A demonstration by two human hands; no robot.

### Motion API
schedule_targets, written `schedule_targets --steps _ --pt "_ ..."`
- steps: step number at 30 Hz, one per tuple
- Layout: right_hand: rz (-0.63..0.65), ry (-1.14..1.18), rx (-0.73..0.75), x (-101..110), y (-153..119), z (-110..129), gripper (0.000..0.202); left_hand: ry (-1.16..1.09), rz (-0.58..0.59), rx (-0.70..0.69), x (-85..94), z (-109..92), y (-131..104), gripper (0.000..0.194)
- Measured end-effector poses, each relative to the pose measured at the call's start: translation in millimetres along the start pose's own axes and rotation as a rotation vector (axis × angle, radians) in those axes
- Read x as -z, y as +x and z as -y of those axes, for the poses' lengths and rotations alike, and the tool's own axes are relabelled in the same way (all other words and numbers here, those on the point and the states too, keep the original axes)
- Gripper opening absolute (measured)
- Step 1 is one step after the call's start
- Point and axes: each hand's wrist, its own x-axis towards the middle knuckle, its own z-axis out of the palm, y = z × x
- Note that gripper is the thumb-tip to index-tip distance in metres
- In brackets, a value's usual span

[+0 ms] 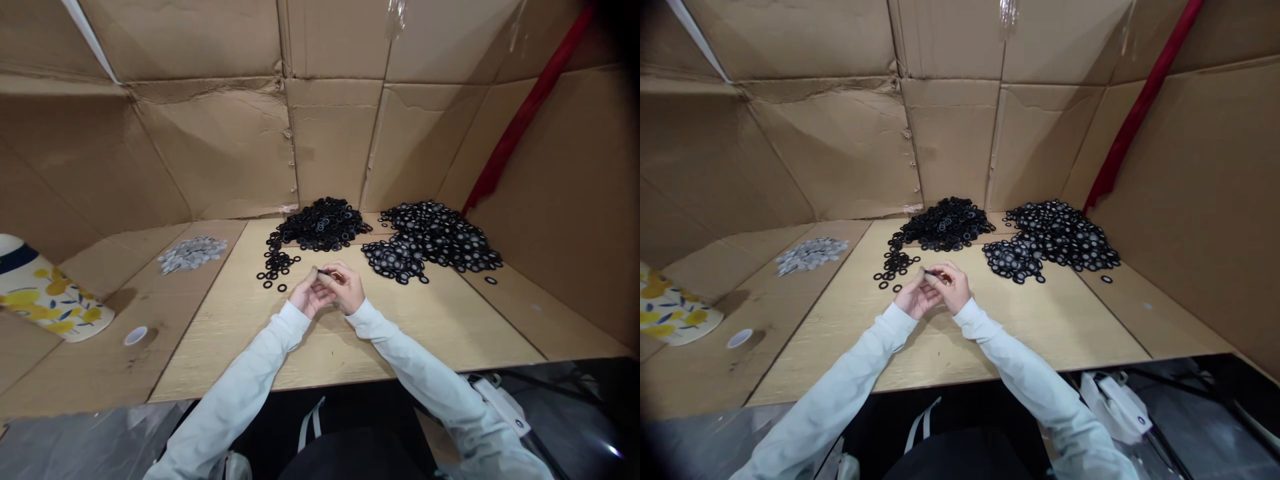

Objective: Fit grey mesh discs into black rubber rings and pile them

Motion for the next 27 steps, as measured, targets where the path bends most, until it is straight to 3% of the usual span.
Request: schedule_targets --steps 11,14,18,22,25,27 --pt "-0.012 -0.228 0.205 7.9 1.4 1.0 0.010 0.033 -0.061 0.008 0.0 -4.4 2.5 0.029" --pt "-0.008 -0.342 0.339 10.1 0.4 -1.5 0.015 0.067 -0.132 -0.107 5.7 -9.2 3.3 0.023" --pt "0.049 -0.375 0.432 11.0 -1.2 -3.4 0.023 0.157 -0.099 -0.216 11.9 -15.1 2.1 0.016" --pt "0.097 -0.279 0.354 12.2 -0.3 2.2 0.027 0.199 -0.116 -0.255 13.3 -18.6 1.8 0.020" --pt "0.138 -0.128 0.206 11.2 1.8 5.3 0.026 0.229 -0.136 -0.300 12.6 -19.3 2.4 0.024" --pt "0.097 -0.005 0.074 9.4 3.3 4.7 0.023 0.253 -0.140 -0.333 12.0 -18.6 2.9 0.025"
